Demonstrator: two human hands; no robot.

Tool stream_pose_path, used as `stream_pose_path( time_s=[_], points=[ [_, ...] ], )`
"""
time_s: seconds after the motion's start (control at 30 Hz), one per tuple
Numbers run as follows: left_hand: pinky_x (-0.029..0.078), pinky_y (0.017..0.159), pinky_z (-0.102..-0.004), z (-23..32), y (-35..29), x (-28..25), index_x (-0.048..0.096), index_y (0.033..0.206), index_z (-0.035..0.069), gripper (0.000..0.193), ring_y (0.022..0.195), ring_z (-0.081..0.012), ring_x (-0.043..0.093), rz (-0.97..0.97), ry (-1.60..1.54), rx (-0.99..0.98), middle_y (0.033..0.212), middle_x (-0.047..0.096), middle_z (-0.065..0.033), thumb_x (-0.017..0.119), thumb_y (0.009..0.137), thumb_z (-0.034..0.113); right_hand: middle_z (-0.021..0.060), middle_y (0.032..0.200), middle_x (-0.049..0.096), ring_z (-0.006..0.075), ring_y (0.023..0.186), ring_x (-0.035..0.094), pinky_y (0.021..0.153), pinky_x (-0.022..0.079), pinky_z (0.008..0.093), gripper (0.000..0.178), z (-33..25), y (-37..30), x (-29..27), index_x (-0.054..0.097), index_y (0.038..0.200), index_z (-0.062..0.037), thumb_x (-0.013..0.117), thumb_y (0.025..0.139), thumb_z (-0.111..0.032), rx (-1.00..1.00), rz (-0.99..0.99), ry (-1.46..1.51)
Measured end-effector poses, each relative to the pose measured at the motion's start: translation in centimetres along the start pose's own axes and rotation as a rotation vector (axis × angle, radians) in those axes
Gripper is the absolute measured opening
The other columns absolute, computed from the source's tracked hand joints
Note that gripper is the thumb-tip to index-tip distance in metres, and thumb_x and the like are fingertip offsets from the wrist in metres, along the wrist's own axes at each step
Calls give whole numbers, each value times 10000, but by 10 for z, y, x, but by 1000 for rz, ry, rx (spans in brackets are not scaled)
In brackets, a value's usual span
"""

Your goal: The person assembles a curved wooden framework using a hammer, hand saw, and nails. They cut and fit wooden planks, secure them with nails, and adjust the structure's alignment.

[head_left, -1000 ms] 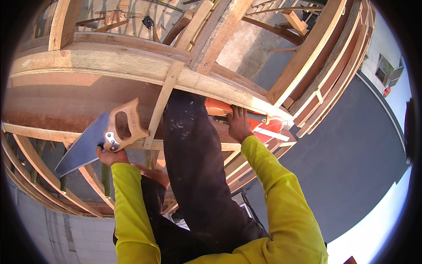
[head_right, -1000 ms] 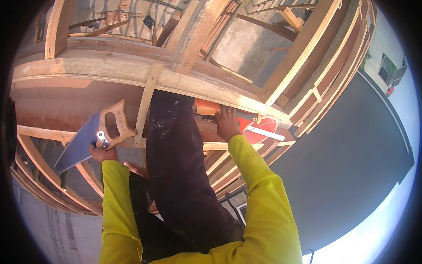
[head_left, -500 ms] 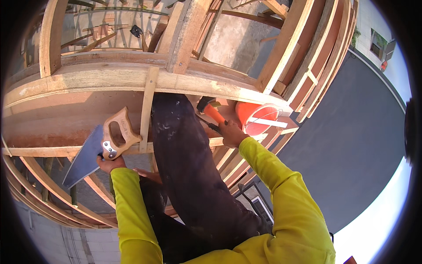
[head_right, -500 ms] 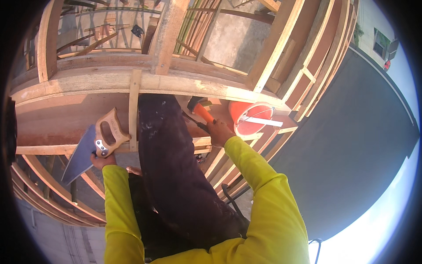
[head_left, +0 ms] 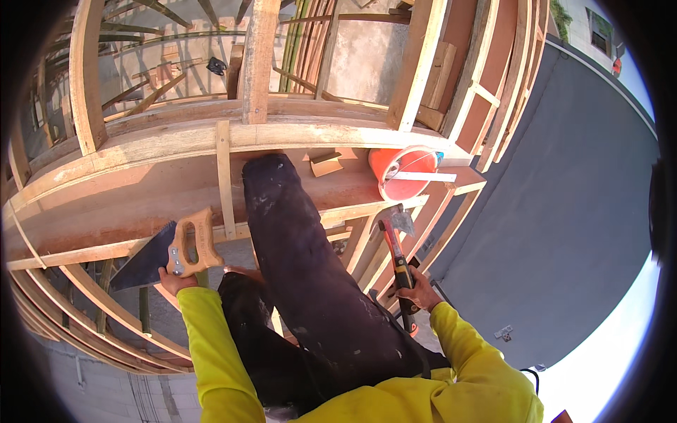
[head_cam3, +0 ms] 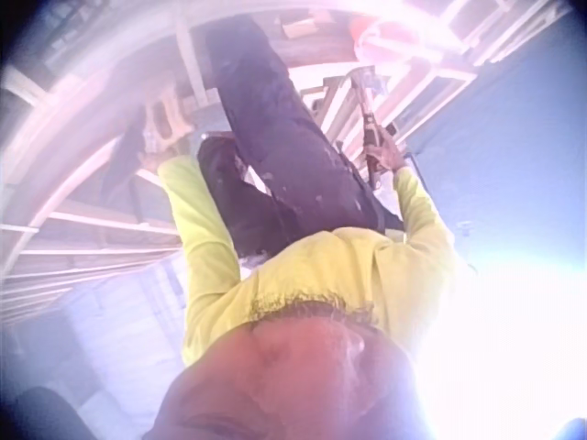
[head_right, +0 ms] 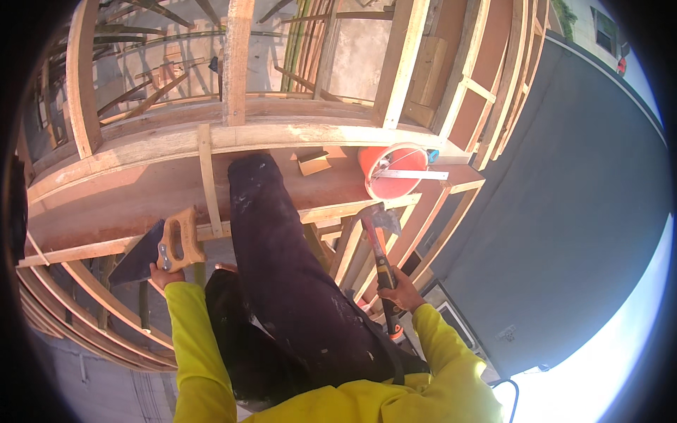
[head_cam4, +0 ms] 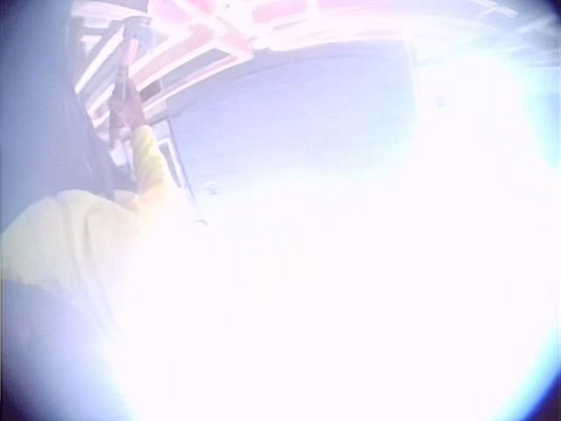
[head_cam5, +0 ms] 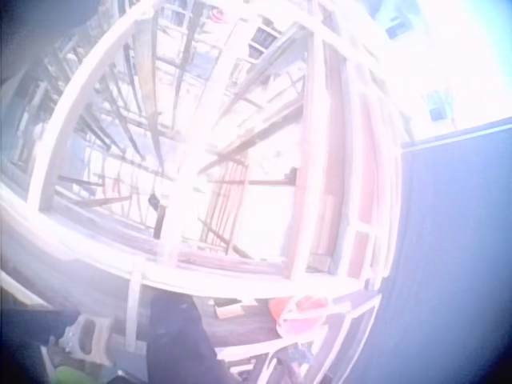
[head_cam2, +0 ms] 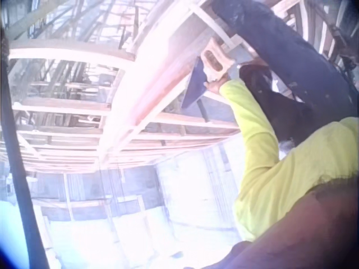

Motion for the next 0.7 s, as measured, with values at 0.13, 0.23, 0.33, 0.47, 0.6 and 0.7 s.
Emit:
stream_pose_path(
  time_s=[0.13,0.23,0.33,0.47,0.6,0.7],
  points=[
    [392,1085,-508,3,-3,-4,494,1349,-21,536,1272,-370,524,-15,34,54,1382,553,-182,308,1036,373,87,881,618,198,698,662,653,548,337,406,24,29,-26,517,1115,-19,717,767,-84,6,270,167],
    [393,1086,-508,-3,12,-2,491,1342,-29,529,1265,-364,530,-62,60,35,1370,560,-191,310,1037,364,98,859,622,204,695,657,619,542,340,434,15,94,-55,528,1125,-4,704,742,-107,41,377,176],
    [389,1091,-512,-7,35,-6,487,1339,-31,526,1262,-361,532,-89,82,30,1364,562,-197,313,1038,363,105,857,631,209,718,645,623,528,342,465,8,164,-84,549,1126,14,720,726,-152,21,447,-24],
    [391,1093,-512,-12,28,13,487,1338,-30,530,1260,-361,534,-57,115,90,1358,565,-197,318,1038,373,144,895,642,241,782,647,691,527,373,496,5,225,-74,556,1112,24,741,707,-194,-29,509,-113],
    [407,1077,-506,-14,29,13,496,1327,-22,519,1238,-356,550,-47,114,114,1337,579,-186,322,1036,371,170,974,655,289,832,662,744,535,396,604,18,228,-48,523,1169,23,800,716,-264,-58,608,-222],
    [440,1042,-496,-11,41,3,506,1307,-2,484,1192,-346,584,-74,140,109,1292,607,-173,330,1031,355,195,1114,616,328,1001,635,845,518,421,708,-3,218,-41,490,1223,23,834,716,-332,-129,651,-32]
  ],
)
Point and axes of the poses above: each hand's wrist, its own y-axis towards the middle knuckle, its own x-axis out of the palm, z = x × y, the point moved 2 cm from there along y, towards the middle knuckle
